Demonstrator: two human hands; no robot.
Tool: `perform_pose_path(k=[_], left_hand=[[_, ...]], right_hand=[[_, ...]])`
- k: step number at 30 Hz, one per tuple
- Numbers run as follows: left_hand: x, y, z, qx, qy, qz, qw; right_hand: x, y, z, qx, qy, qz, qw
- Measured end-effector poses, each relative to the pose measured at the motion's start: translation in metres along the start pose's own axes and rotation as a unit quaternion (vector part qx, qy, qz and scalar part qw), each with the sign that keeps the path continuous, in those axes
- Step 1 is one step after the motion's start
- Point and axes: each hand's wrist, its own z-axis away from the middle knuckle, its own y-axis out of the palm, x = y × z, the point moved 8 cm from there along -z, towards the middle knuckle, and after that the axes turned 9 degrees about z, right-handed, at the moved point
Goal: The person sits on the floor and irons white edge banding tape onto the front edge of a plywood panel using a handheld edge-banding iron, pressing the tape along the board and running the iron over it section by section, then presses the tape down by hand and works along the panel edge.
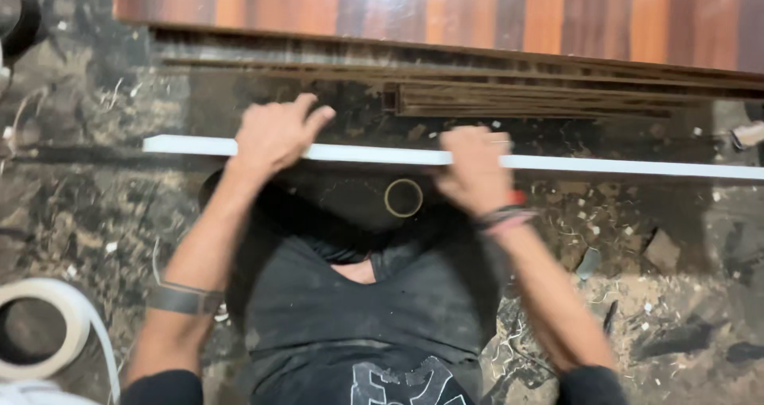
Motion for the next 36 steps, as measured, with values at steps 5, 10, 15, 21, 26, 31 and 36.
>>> perform_pose_path(k=[5, 10, 15, 21, 26, 31, 36], left_hand=[[-0.081, 0.027, -0.009, -0.011, 0.172, 0.05, 0.984], [0.014, -0.003, 0.006, -0.008, -0.027, -0.033, 0.999], [0.03, -0.026, 0.011, 0.037, -0.003, 0.071, 0.997], [-0.126, 0.047, 0.001, 0.056, 0.225, 0.06, 0.971], [-0.152, 0.061, 0.012, 0.016, 0.326, -0.02, 0.945], [-0.071, 0.003, 0.042, -0.048, 0.224, -0.131, 0.964], [-0.05, 0.003, 0.058, -0.06, 0.201, -0.181, 0.961]], right_hand=[[0.092, -0.003, -0.032, -0.044, -0.054, -0.085, 0.994], [-0.017, -0.012, 0.006, -0.054, 0.036, -0.08, 0.995], [-0.187, -0.015, 0.073, -0.041, 0.089, 0.106, 0.99], [-0.073, -0.004, 0.037, -0.078, 0.072, -0.059, 0.993], [-0.026, 0.005, 0.018, -0.071, 0.031, -0.041, 0.996], [-0.19, -0.005, 0.087, -0.062, 0.124, 0.022, 0.99], [-0.232, -0.029, 0.139, -0.169, 0.16, 0.043, 0.972]])
